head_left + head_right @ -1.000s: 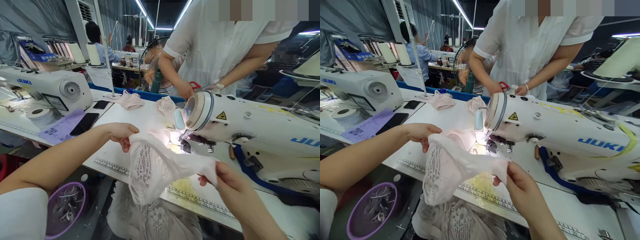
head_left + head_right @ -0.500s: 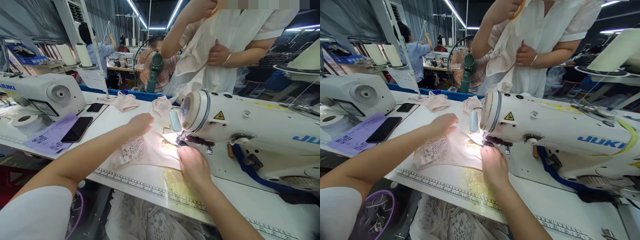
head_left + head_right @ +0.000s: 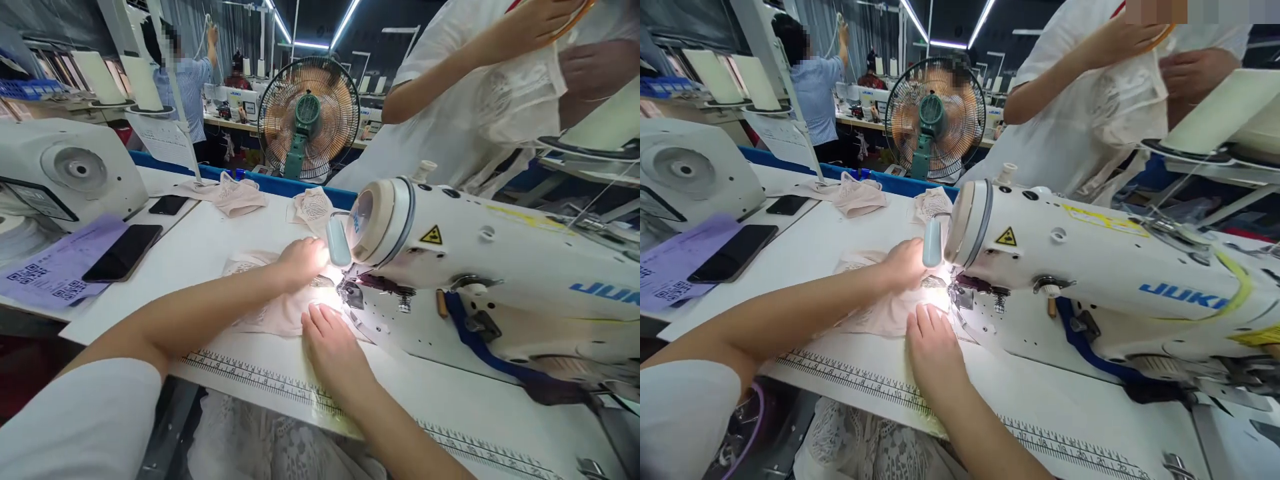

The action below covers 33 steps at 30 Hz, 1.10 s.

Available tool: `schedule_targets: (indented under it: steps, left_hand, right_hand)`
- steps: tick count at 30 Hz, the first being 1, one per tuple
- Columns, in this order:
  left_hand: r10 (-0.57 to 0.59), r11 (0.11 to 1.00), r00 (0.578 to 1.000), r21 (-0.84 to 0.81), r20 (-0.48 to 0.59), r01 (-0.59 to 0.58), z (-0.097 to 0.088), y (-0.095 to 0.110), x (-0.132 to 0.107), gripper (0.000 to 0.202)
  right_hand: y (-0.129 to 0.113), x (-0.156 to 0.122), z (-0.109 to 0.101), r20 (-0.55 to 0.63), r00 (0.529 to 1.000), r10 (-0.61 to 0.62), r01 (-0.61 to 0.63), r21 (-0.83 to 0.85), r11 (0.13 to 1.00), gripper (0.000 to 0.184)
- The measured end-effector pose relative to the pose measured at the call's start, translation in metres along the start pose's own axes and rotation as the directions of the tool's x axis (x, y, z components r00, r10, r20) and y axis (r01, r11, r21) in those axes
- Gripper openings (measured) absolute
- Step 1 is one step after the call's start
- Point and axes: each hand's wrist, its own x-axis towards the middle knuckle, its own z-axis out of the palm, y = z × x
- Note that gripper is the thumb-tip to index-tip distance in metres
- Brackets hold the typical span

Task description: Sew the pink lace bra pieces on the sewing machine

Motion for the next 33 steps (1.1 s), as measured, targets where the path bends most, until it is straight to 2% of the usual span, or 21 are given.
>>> schedule_targets:
  steps: [1,2,4,6,7,9,11,16,20,24,33]
  left_hand:
    - [0.112,0.994,0.994,0.008,0.013,-0.112,-0.001,0.004,-0.009,0.019]
    - [0.244,0.97,0.969,0.002,0.035,-0.244,0.0,0.007,-0.019,0.016]
    - [0.466,0.885,0.883,-0.035,0.058,-0.465,0.007,0.008,-0.035,0.014]
    - [0.572,0.819,0.82,-0.049,0.013,-0.571,0.02,0.005,-0.045,0.015]
    - [0.59,0.806,0.807,-0.033,-0.028,-0.591,0.027,0.002,-0.048,0.018]
    - [0.577,0.816,0.813,0.016,-0.081,-0.578,0.038,-0.002,-0.049,0.024]
    - [0.554,0.832,0.828,0.052,-0.083,-0.552,0.044,-0.003,-0.048,0.027]
    - [0.512,0.858,0.858,0.084,-0.044,-0.508,0.042,0.005,-0.043,0.029]
    - [0.503,0.862,0.863,0.088,-0.048,-0.498,0.039,0.012,-0.039,0.025]
    - [0.462,0.885,0.886,0.081,-0.022,-0.459,0.036,0.016,-0.036,0.024]
    - [0.448,0.893,0.893,0.062,-0.038,-0.445,0.036,0.016,-0.029,0.025]
  right_hand:
    - [0.003,0.001,0.0,0.005,0.999,-0.033,0.033,0.027,0.999,0.031]
    - [0.006,0.002,-0.001,0.009,0.998,-0.061,0.06,0.053,0.997,0.031]
    - [0.013,0.001,-0.004,0.015,0.995,-0.097,0.095,0.096,0.991,0.032]
    - [0.019,-0.006,-0.007,0.012,0.992,-0.125,0.123,0.113,0.986,0.034]
    - [0.021,-0.012,-0.007,0.003,0.99,-0.14,0.139,0.103,0.985,0.035]
    - [0.022,-0.025,-0.008,-0.022,0.988,-0.151,0.152,0.06,0.986,0.036]
    - [0.022,-0.039,-0.008,-0.041,0.991,-0.13,0.131,0.014,0.991,0.036]
    - [0.02,-0.06,-0.01,-0.037,0.996,-0.079,0.078,-0.03,0.996,0.037]
    - [0.022,-0.06,-0.012,-0.047,0.997,-0.064,0.063,-0.029,0.998,0.037]
    - [0.023,-0.059,-0.014,-0.053,0.997,-0.051,0.051,0.003,0.999,0.036]
    - [0.023,-0.057,-0.013,-0.051,0.999,0.009,-0.006,0.06,0.998,0.034]
